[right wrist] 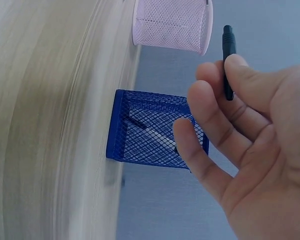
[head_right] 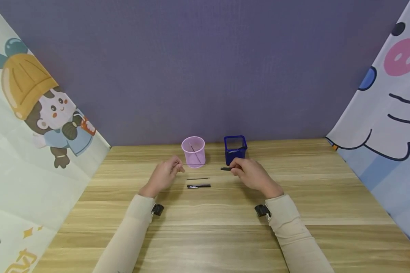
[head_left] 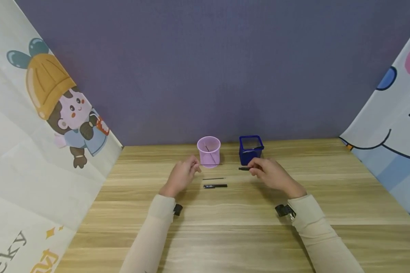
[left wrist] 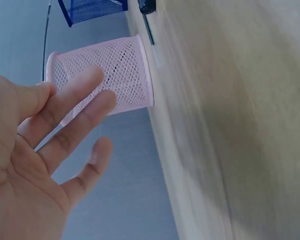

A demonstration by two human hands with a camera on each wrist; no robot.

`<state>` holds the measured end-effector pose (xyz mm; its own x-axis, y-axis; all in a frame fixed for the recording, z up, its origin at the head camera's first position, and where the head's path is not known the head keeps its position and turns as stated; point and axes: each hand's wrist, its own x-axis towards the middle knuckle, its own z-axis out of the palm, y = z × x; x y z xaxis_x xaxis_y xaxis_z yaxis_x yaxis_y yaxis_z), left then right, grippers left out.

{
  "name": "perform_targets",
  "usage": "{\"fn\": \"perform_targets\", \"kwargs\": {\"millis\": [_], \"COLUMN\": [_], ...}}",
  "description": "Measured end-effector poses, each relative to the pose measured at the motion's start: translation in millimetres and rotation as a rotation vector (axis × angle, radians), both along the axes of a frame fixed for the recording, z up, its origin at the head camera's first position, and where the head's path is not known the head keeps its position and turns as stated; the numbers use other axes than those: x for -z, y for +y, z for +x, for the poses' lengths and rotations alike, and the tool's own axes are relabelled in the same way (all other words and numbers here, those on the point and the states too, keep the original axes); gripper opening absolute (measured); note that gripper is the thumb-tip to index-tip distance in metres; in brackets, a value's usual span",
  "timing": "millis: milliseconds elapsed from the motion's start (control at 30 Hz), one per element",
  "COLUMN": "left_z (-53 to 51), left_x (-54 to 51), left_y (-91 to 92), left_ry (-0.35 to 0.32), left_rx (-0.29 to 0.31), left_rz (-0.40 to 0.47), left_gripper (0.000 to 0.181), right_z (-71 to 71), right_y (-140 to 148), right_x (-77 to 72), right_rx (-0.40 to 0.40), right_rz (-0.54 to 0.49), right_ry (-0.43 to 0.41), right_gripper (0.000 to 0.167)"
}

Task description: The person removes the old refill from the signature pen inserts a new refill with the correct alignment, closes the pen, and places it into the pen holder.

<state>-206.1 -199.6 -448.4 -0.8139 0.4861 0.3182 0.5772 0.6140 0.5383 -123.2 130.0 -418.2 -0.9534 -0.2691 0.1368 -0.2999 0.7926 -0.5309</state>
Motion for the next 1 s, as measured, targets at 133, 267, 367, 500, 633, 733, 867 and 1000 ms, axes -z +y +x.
{"fn": "perform_targets", "kwargs": {"millis": [133, 267, 367, 500, 633, 733, 867, 1000], "left_z": [2.2, 5.1, 6.4, 6.7, 7.0, 7.0, 6.8, 7.1], "left_x": [0.9, 0.1, -0.1, 0.1, 1.3, 2.2, 3.0, 2.7], "left_y": [1.2, 1.3, 1.7, 3.0, 5.7, 7.1, 8.6, 9.9], "left_ry": [0.027, 0.018, 0.02, 0.04, 0.056, 0.07, 0.089, 0.089], "left_rx": [0.02, 0.018, 0.02, 0.03, 0.034, 0.037, 0.048, 0.061], "left_rz": [-0.001, -0.007, -0.021, -0.032, -0.046, -0.05, -0.055, -0.058], "left_gripper": [0.01, 0.01, 0.009, 0.007, 0.006, 0.006, 0.006, 0.006], "right_z": [0.5, 0.4, -0.1, -0.8, -1.2, -1.8, -1.2, -1.2], "right_y": [0.5, -0.3, -1.2, -2.4, -2.9, -3.3, -3.1, -2.2], "right_x": [0.3, 0.0, 0.3, 1.6, 2.5, 2.5, 2.1, 2.2], "right_rx": [0.005, -0.006, -0.01, 0.006, 0.019, 0.019, 0.02, 0.024], "right_rz": [0.016, 0.018, 0.015, 0.016, 0.016, 0.009, 0.006, 0.016], "right_ry": [0.022, 0.034, 0.037, 0.027, 0.016, 0.012, 0.006, 0.002], "right_gripper": [0.013, 0.011, 0.011, 0.013, 0.015, 0.015, 0.016, 0.017]}}
